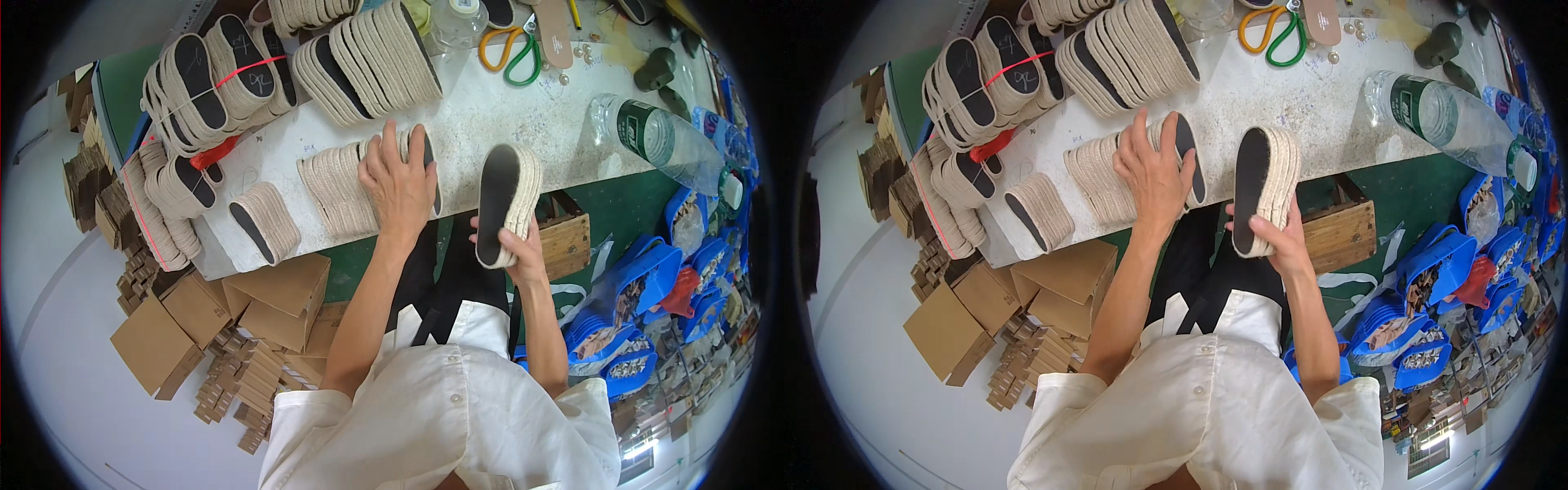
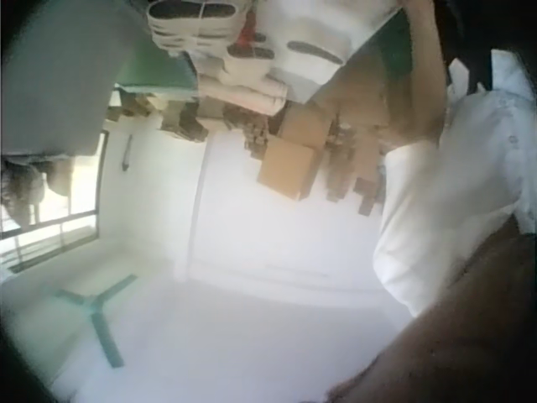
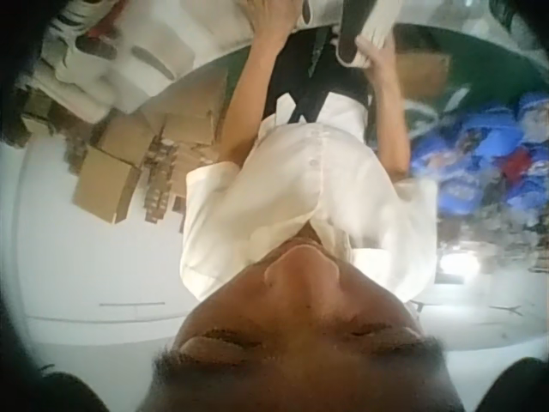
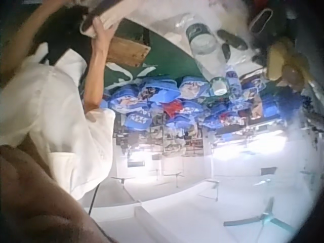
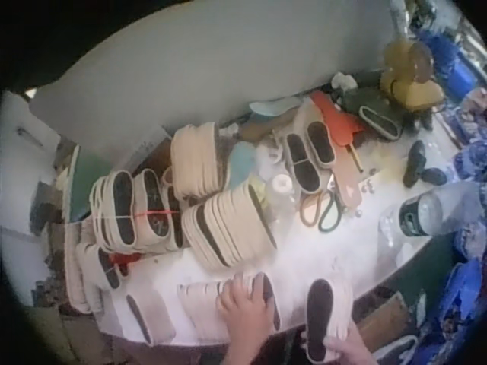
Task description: Organizing, stacking, and sorting shoe sole components on a production workbench.
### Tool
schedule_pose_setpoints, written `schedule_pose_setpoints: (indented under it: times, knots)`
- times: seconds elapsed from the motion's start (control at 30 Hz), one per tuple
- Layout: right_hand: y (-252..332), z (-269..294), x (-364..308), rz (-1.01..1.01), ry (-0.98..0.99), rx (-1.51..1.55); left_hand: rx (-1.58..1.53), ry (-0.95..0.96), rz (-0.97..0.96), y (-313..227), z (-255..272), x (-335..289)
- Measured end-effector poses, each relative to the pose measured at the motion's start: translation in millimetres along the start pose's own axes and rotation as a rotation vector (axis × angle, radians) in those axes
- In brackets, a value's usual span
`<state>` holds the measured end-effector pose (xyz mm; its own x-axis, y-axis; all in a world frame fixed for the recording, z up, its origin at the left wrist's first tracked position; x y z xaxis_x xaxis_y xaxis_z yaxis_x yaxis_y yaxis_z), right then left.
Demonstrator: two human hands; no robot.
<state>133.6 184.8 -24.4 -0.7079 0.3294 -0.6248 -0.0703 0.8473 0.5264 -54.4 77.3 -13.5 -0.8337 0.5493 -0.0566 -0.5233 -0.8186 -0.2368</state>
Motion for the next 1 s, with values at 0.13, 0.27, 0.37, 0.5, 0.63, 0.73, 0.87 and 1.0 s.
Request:
schedule_pose_setpoints:
  times: [0.13,0.27,0.37,0.5,0.63,0.73,0.87,1.0]
  knots:
    - [-1,-4,0,-0.025,0.070,0.165,0.016,0.039,-0.034,-3,5,5]
    - [8,-21,1,0.054,0.063,-0.267,-0.625,0.156,0.003,-18,32,0]
    - [15,-31,-1,0.194,0.127,-0.497,-0.852,0.417,-0.086,-34,43,1]
    - [10,-27,-5,0.150,0.142,-0.437,-1.393,0.810,0.317,-23,35,-3]
    - [8,-17,-9,0.066,0.138,-0.352,-1.504,0.830,0.294,-11,30,-9]
    - [5,-11,-12,0.031,0.108,-0.274,-1.706,0.782,0.284,-6,24,-13]
    - [5,-11,-12,-0.024,0.088,-0.175,-1.788,0.779,0.263,2,20,-13]
    - [14,-31,-8,0.115,0.108,-0.453,-1.639,0.680,0.254,-9,22,-14]
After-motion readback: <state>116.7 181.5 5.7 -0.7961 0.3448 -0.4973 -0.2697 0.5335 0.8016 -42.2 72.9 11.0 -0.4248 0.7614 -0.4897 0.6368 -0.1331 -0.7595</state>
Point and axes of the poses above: each hand's wrist, its own x-axis towards the middle knuckle, its own z-axis out of the back of the hand, y = z × x, the point moved 4 cm from there along x, towards the middle knuckle, and after that the axes turned 5 degrees about z, right-handed, at the moved point
